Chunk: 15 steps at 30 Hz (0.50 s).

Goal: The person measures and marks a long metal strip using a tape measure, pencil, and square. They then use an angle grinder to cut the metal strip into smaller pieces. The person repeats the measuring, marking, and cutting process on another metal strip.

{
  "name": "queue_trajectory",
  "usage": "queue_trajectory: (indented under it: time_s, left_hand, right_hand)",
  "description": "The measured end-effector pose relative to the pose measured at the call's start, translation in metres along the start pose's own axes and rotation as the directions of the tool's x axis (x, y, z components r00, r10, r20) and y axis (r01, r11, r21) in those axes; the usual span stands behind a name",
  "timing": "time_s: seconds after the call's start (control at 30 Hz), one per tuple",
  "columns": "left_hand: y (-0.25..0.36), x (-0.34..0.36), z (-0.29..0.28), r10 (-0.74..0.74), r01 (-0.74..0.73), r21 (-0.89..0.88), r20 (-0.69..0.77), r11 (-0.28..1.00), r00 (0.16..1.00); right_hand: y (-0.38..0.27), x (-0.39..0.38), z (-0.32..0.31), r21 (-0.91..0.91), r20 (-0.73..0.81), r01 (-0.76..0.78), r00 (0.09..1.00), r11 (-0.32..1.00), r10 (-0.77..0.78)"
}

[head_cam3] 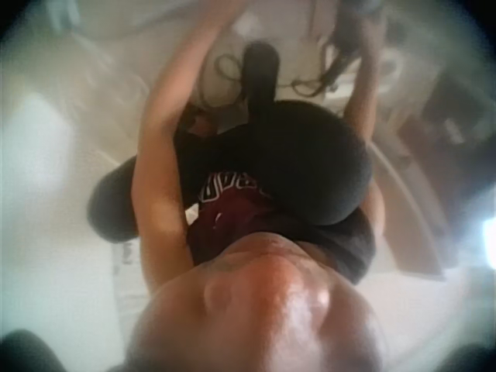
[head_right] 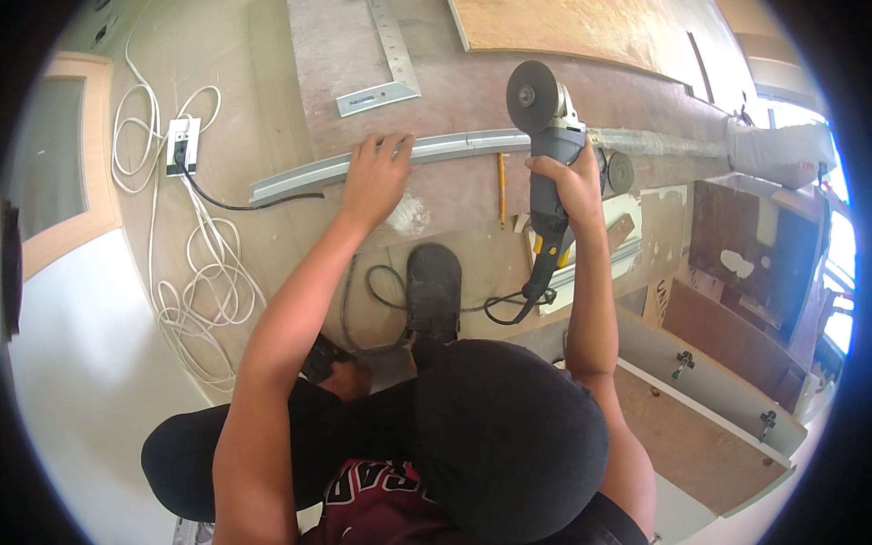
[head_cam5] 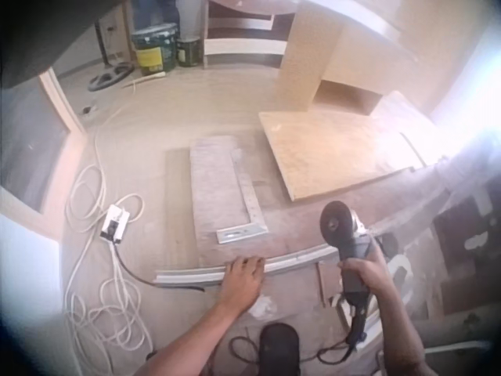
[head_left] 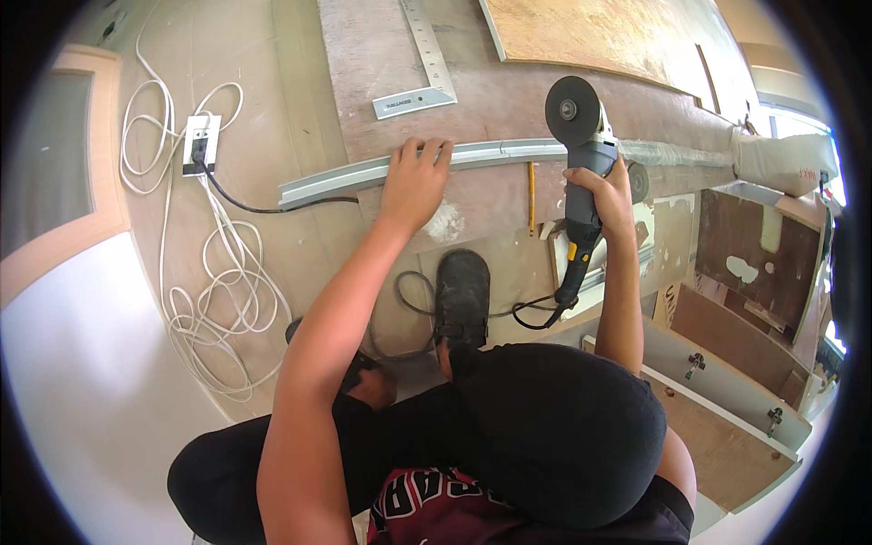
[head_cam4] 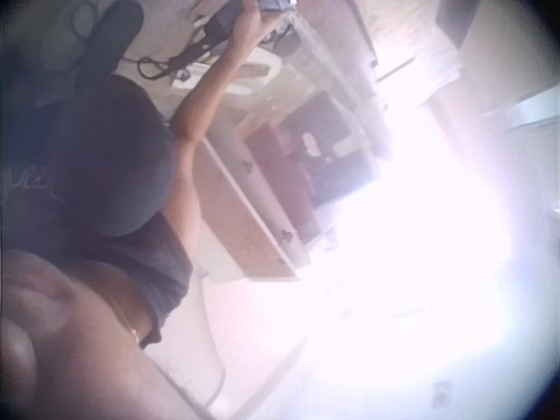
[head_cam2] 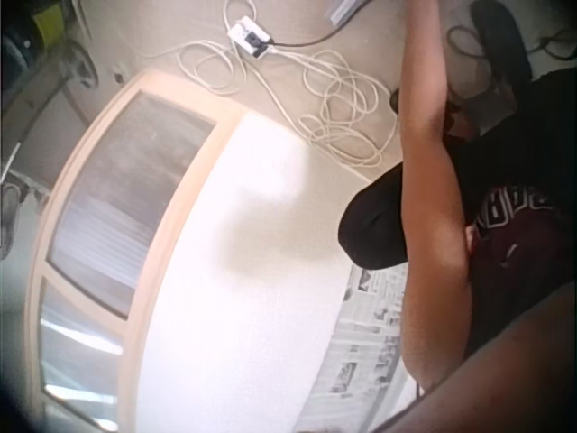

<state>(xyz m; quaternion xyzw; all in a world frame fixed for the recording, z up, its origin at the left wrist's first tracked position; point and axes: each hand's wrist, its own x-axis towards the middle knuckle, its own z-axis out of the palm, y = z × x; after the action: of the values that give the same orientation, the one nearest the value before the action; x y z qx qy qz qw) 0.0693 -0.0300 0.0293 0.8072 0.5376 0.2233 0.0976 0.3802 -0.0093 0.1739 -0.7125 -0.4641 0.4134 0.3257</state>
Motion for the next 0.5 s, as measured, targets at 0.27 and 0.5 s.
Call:
queue_trajectory:
  time_s: [0.27,0.5]
  left_hand:
    - [0.002,0.006,-0.013,-0.051,0.058,-0.061,0.118,0.996,0.992]
    - [0.018,0.019,-0.012,-0.086,0.091,-0.013,0.201,0.996,0.976]
  right_hand:
    - [0.01,-0.018,-0.023,0.014,-0.03,-0.065,0.997,0.998,0.066]
    - [0.035,-0.016,-0.042,0.012,-0.002,-0.115,0.993,0.993,0.115]
